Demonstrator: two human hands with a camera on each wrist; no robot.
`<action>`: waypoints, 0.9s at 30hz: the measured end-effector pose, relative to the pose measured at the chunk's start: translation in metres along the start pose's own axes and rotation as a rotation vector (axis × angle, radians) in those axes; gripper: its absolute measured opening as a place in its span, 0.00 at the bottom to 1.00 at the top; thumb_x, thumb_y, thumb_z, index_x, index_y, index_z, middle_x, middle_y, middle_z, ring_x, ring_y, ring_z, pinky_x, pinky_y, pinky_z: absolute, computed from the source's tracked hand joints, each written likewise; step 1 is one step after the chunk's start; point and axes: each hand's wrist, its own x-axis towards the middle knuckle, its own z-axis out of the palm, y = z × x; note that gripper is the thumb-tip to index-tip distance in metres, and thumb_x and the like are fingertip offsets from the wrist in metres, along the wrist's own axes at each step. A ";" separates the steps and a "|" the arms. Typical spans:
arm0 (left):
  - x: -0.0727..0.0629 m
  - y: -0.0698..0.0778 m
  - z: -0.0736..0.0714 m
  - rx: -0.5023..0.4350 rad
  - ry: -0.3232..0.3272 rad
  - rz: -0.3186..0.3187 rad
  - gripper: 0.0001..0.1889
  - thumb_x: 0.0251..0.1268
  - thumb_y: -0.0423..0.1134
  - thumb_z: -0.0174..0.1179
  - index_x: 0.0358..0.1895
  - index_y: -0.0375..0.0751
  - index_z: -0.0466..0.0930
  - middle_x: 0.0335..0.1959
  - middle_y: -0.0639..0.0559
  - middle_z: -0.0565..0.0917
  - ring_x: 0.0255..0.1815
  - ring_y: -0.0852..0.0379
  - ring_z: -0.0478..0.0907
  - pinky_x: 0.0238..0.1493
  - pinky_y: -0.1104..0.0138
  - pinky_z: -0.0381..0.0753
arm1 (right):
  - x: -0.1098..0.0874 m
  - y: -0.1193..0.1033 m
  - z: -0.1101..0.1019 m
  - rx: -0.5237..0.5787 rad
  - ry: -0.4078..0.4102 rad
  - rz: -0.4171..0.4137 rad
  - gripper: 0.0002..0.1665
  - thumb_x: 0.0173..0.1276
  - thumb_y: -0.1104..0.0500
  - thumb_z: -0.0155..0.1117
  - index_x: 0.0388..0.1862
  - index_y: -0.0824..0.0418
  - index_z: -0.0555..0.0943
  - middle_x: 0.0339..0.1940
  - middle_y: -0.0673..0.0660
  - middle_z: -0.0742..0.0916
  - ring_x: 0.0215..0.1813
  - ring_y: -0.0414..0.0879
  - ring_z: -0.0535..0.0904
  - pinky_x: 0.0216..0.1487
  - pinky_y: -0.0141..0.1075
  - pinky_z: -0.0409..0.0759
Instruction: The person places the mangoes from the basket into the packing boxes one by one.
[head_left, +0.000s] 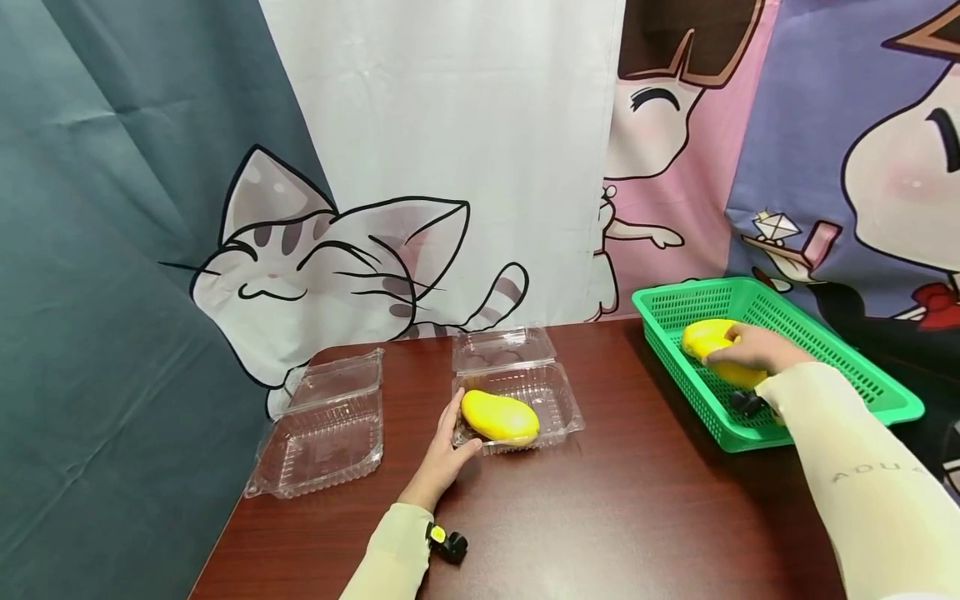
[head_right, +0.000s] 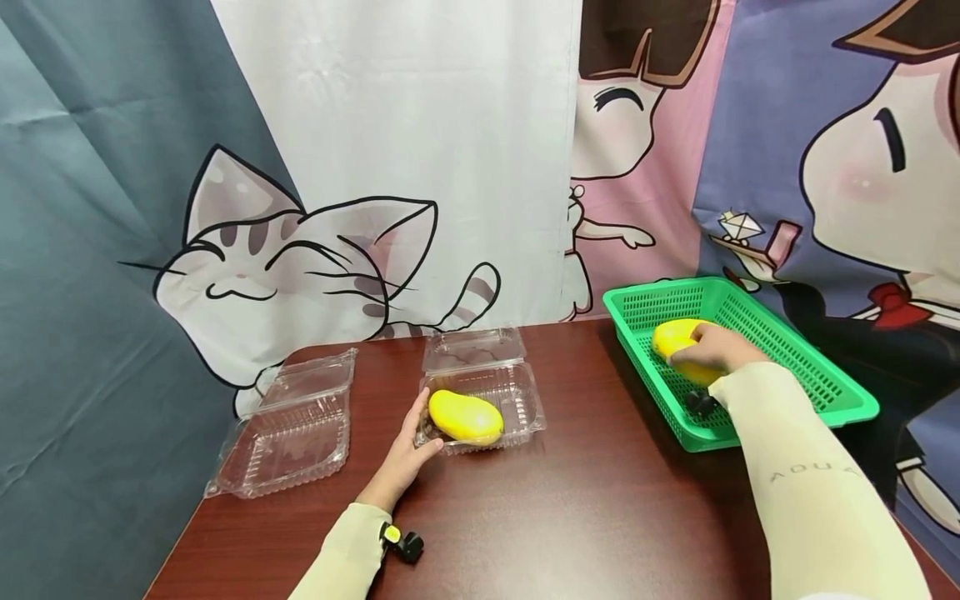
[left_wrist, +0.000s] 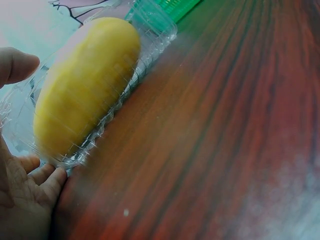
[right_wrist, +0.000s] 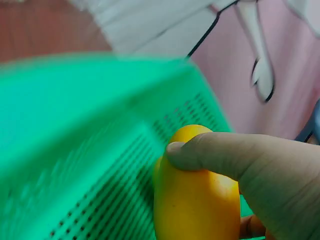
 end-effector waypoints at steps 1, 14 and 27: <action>-0.001 0.004 -0.001 0.002 -0.003 -0.004 0.46 0.65 0.26 0.61 0.81 0.33 0.44 0.80 0.31 0.45 0.80 0.33 0.47 0.74 0.39 0.50 | 0.001 -0.005 -0.004 0.009 0.014 0.004 0.51 0.60 0.38 0.70 0.60 0.80 0.66 0.49 0.79 0.78 0.41 0.61 0.77 0.34 0.42 0.77; 0.004 -0.028 0.001 -0.010 0.033 0.020 0.46 0.65 0.31 0.63 0.82 0.42 0.46 0.81 0.37 0.47 0.80 0.36 0.49 0.74 0.40 0.52 | 0.007 -0.103 -0.018 0.138 0.028 -0.010 0.53 0.63 0.32 0.67 0.67 0.72 0.63 0.54 0.74 0.76 0.41 0.58 0.78 0.33 0.45 0.81; -0.002 0.000 0.003 -0.017 0.034 0.007 0.46 0.63 0.24 0.61 0.81 0.34 0.47 0.80 0.31 0.48 0.79 0.32 0.49 0.74 0.38 0.50 | 0.026 -0.198 0.039 0.127 -0.016 -0.126 0.39 0.60 0.39 0.70 0.57 0.67 0.73 0.45 0.65 0.82 0.38 0.54 0.79 0.31 0.41 0.80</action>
